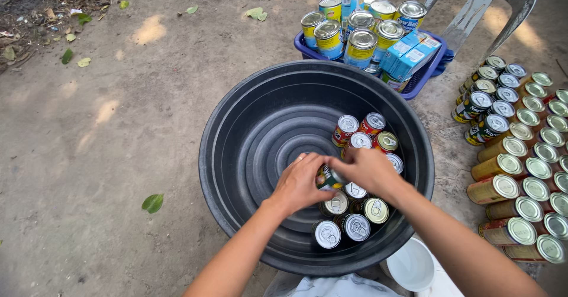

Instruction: The person organizes canned food by moving various cans from a blue crate and a ground pile into a large black basin, arranging them in concentric circles.

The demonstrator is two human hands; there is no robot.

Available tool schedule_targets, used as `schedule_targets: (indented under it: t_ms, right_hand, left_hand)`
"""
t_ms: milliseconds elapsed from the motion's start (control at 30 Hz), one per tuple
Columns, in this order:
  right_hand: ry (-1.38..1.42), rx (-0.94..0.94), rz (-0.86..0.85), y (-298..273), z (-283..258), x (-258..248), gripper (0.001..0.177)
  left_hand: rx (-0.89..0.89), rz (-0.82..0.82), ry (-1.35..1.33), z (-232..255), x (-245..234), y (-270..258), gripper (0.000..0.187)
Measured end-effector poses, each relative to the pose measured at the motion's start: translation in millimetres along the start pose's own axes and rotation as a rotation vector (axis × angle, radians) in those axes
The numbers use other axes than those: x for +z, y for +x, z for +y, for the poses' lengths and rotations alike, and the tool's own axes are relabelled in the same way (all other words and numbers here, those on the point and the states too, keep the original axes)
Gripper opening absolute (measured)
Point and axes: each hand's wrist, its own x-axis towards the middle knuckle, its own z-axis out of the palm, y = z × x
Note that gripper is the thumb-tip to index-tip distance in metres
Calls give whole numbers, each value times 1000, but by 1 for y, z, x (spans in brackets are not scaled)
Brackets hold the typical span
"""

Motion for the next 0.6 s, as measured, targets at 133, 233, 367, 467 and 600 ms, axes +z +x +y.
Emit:
schedule_targets:
  t_ms: [133, 233, 367, 467, 600]
  right_hand:
    - [-46, -75, -183, -7, -8, 23, 68]
    - [42, -89, -206, -5, -3, 24, 62]
    - [-8, -95, -194, -4, 8, 22, 57]
    - [50, -110, -188, -6, 16, 20, 51]
    - [72, -72, -200, -6, 33, 16, 46]
  left_hand:
    - [-94, -158, -83, -40, 13, -24, 73]
    - [-68, -236, -163, -65, 30, -35, 75]
    - [-14, -263, -168, -85, 61, -37, 73]
    - [-5, -327, -147, -92, 70, -39, 73]
    - [-53, -398, -144, -79, 59, -40, 80]
